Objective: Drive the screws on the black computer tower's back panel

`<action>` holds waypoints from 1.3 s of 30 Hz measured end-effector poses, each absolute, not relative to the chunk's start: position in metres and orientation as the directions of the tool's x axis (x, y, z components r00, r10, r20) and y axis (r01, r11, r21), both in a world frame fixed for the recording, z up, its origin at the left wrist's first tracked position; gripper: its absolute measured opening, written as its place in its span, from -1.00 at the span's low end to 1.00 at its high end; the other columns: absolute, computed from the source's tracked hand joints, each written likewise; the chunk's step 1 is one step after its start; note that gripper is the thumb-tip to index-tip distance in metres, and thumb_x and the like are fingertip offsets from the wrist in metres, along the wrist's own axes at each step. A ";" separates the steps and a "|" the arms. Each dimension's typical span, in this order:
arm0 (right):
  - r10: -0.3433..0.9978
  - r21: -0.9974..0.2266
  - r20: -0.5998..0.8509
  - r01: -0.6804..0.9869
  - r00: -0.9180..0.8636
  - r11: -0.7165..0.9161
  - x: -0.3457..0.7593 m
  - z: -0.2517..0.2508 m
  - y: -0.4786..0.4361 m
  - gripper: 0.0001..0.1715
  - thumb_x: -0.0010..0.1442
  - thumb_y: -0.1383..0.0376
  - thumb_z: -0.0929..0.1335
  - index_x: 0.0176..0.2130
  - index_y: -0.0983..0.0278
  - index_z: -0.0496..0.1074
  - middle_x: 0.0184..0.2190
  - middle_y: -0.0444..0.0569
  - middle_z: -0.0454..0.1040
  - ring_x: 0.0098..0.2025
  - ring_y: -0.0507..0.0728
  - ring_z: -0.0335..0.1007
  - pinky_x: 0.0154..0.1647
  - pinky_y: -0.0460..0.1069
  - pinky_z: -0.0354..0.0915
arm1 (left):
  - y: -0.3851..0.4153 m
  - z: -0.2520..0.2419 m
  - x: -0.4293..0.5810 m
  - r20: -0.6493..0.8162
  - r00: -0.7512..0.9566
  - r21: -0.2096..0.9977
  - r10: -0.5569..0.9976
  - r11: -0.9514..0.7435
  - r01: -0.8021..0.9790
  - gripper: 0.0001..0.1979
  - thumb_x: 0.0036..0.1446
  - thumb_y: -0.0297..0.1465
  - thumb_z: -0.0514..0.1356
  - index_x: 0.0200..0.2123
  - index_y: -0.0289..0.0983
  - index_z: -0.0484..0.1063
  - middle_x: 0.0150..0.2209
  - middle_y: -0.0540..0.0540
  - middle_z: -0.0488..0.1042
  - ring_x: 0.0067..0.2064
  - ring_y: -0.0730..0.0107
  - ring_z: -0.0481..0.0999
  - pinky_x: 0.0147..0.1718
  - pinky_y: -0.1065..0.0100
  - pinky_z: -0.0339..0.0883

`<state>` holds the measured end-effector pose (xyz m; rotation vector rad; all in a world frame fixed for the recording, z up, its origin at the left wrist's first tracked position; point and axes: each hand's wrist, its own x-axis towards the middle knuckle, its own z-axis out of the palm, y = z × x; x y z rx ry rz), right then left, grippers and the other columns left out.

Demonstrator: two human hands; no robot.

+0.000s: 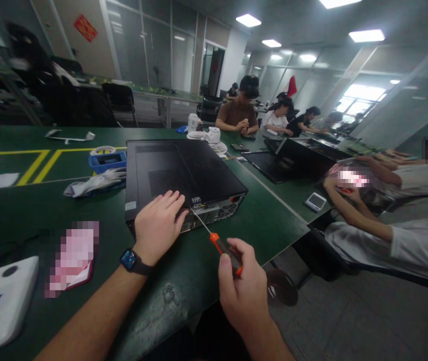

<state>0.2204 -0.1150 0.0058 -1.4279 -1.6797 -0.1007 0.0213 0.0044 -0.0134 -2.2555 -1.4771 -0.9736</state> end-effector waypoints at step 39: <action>0.639 -0.443 0.767 0.763 0.052 0.470 0.215 -0.016 -0.109 -0.78 0.44 0.35 0.29 0.04 0.24 0.44 -0.26 -0.03 0.66 -0.36 0.09 0.64 -0.29 -0.05 0.56 | 0.005 -0.015 0.020 0.707 0.279 0.054 0.650 -0.443 0.895 -0.64 0.41 -0.29 0.21 0.14 -0.35 0.58 0.18 -0.27 0.62 0.23 -0.01 0.61 0.23 -0.03 0.50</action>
